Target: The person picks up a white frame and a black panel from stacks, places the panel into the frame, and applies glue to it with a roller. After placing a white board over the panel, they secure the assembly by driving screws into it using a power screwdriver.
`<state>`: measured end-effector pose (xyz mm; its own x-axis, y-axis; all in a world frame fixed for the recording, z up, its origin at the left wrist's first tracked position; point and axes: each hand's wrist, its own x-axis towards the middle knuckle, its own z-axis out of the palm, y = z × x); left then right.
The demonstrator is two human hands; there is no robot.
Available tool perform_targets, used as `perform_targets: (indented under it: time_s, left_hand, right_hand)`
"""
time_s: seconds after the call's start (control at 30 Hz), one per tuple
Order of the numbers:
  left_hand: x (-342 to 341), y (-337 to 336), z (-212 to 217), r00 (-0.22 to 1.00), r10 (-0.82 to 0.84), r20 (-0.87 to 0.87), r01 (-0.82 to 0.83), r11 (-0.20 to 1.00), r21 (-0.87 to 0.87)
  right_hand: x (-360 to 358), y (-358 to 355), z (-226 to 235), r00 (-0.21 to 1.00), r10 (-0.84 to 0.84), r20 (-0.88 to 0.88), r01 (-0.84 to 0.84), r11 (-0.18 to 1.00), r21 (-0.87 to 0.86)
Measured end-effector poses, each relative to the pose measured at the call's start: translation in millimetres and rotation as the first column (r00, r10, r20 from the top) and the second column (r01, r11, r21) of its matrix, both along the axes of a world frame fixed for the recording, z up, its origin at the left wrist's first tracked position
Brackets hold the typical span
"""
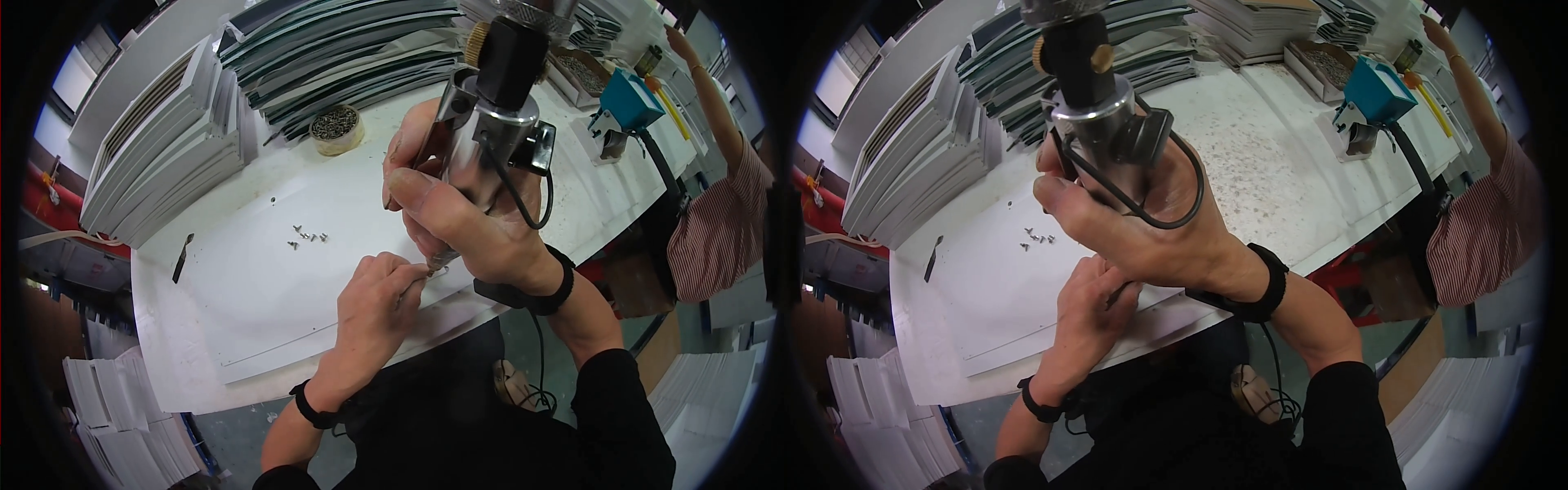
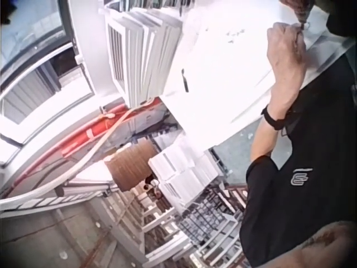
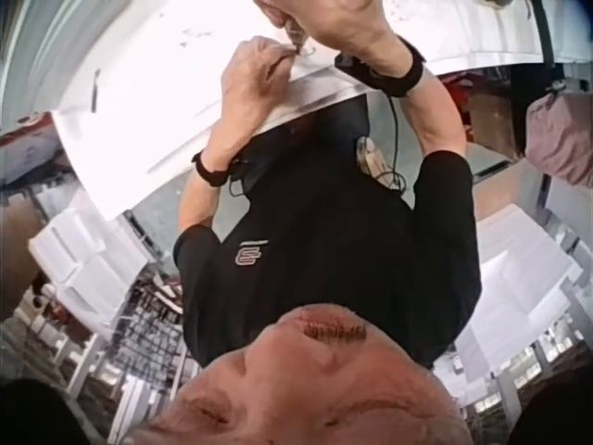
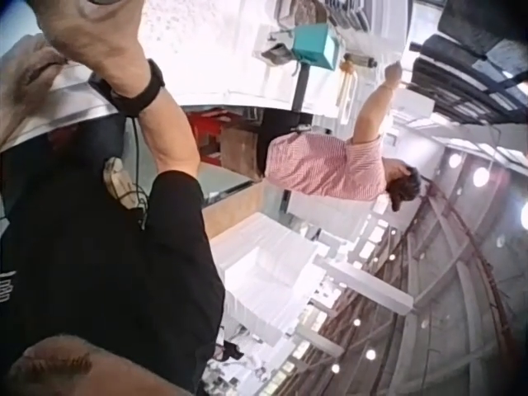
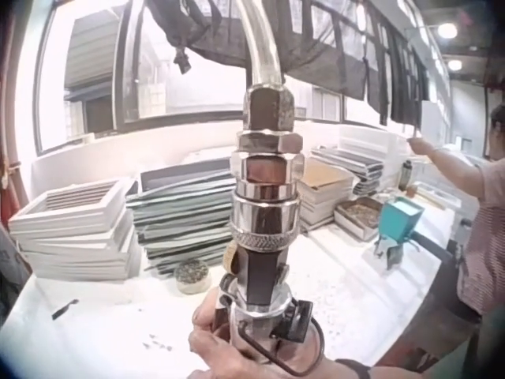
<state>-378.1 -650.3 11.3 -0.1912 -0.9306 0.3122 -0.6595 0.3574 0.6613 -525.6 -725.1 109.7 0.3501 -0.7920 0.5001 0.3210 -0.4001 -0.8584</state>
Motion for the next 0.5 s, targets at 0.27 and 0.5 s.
perform_targets:
  time_s: [0.27,0.5]
  left_hand:
    - [2,0,-1,1.000,-0.003,-0.003,0.003,1.000,0.005]
    - [9,13,-2,0.975,-0.081,0.205,0.108,0.986,-0.124]
  right_hand:
    - [0,-1,-7,1.000,-0.002,0.001,0.002,0.999,0.032]
    - [3,-3,-15,0.998,0.057,-0.021,-0.058,0.997,-0.058]
